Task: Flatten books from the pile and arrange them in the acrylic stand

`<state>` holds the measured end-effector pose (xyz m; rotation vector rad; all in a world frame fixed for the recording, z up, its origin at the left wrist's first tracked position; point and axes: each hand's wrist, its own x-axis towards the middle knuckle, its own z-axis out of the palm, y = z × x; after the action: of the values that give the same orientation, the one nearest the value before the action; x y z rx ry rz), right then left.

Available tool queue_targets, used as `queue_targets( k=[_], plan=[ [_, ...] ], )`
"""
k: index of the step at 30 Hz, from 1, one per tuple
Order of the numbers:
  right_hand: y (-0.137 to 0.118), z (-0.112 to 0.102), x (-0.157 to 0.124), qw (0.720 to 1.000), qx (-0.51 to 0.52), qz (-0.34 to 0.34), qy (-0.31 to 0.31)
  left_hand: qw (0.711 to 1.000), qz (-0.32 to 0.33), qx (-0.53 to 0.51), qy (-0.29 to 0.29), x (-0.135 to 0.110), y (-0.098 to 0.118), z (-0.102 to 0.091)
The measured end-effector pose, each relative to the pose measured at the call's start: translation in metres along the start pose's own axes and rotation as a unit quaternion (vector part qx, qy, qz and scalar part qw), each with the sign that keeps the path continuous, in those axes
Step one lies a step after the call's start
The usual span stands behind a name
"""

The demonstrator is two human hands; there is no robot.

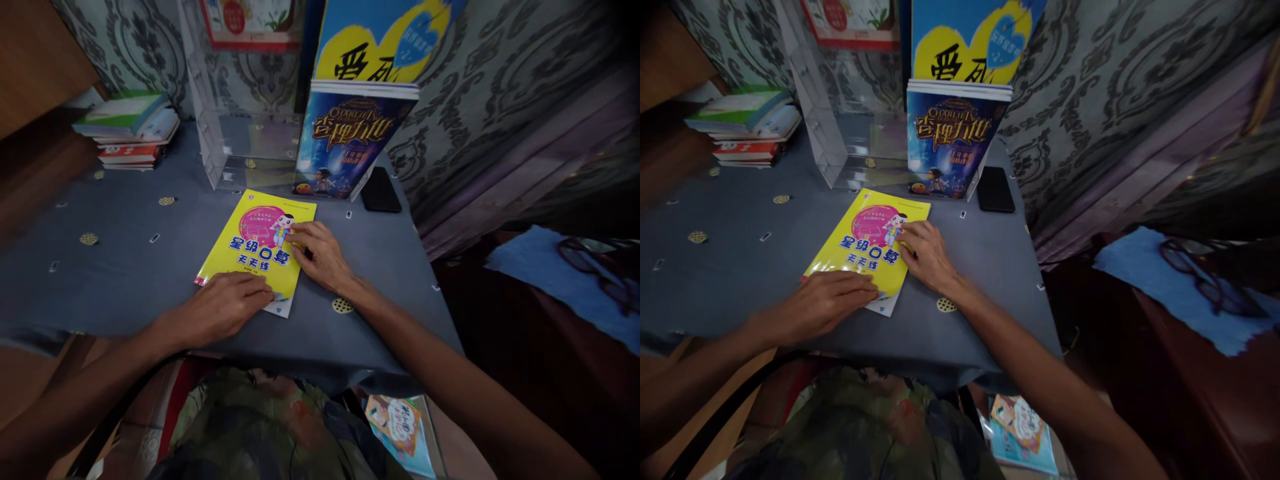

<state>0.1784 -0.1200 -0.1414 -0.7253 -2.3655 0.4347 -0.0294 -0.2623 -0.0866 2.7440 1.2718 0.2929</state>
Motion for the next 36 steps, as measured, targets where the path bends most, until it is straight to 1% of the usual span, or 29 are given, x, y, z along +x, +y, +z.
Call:
queue_targets(
  k=[2,5,8,10,14,17,19,21,25,27,30,33,34,35,36],
  plan=[
    [-0.003,0.000,0.000,1.000,-0.009,-0.011,-0.013,1.000,0.011,0.014,0.008,0.000,0.002,0.002],
    [-0.012,0.001,-0.003,0.999,-0.023,-0.023,-0.037,1.000,0.007,0.011,0.019,0.001,0.003,0.003],
    [-0.023,0.003,-0.007,0.996,-0.038,-0.042,-0.072,0.999,-0.004,-0.026,0.024,0.001,-0.007,0.004],
    [-0.030,0.005,-0.012,0.993,-0.049,-0.048,-0.096,0.998,-0.029,-0.028,0.042,0.002,-0.019,0.008],
    [-0.040,0.007,-0.022,0.988,-0.069,-0.041,-0.129,0.988,-0.132,0.019,0.081,0.008,-0.055,0.021],
    [-0.043,0.005,-0.021,0.984,-0.073,-0.032,-0.159,0.977,-0.188,0.038,0.096,0.016,-0.081,0.030],
    [-0.040,0.002,-0.015,0.980,-0.079,-0.011,-0.183,0.969,-0.222,0.046,0.098,0.024,-0.093,0.032],
    [-0.034,-0.002,-0.005,0.975,-0.094,0.032,-0.197,0.962,-0.252,0.052,0.090,0.032,-0.101,0.031],
    [-0.011,-0.008,0.020,0.960,-0.135,0.152,-0.191,0.955,-0.280,0.050,0.083,0.045,-0.104,0.028],
    [-0.001,-0.008,0.028,0.954,-0.148,0.187,-0.181,0.954,-0.282,0.042,0.089,0.047,-0.104,0.027],
    [0.003,-0.004,0.031,0.952,-0.160,0.204,-0.162,0.955,-0.277,0.010,0.109,0.047,-0.107,0.026],
    [-0.006,0.002,0.026,0.950,-0.171,0.219,-0.141,0.945,-0.277,-0.060,0.164,0.047,-0.114,0.025],
    [-0.009,0.003,0.024,0.949,-0.174,0.223,-0.138,0.935,-0.280,-0.103,0.192,0.048,-0.116,0.025],
    [-0.013,0.004,0.022,0.948,-0.176,0.226,-0.138,0.918,-0.286,-0.160,0.223,0.049,-0.119,0.024],
    [-0.016,0.004,0.021,0.947,-0.177,0.227,-0.139,0.892,-0.298,-0.231,0.252,0.050,-0.120,0.023]
  ],
)
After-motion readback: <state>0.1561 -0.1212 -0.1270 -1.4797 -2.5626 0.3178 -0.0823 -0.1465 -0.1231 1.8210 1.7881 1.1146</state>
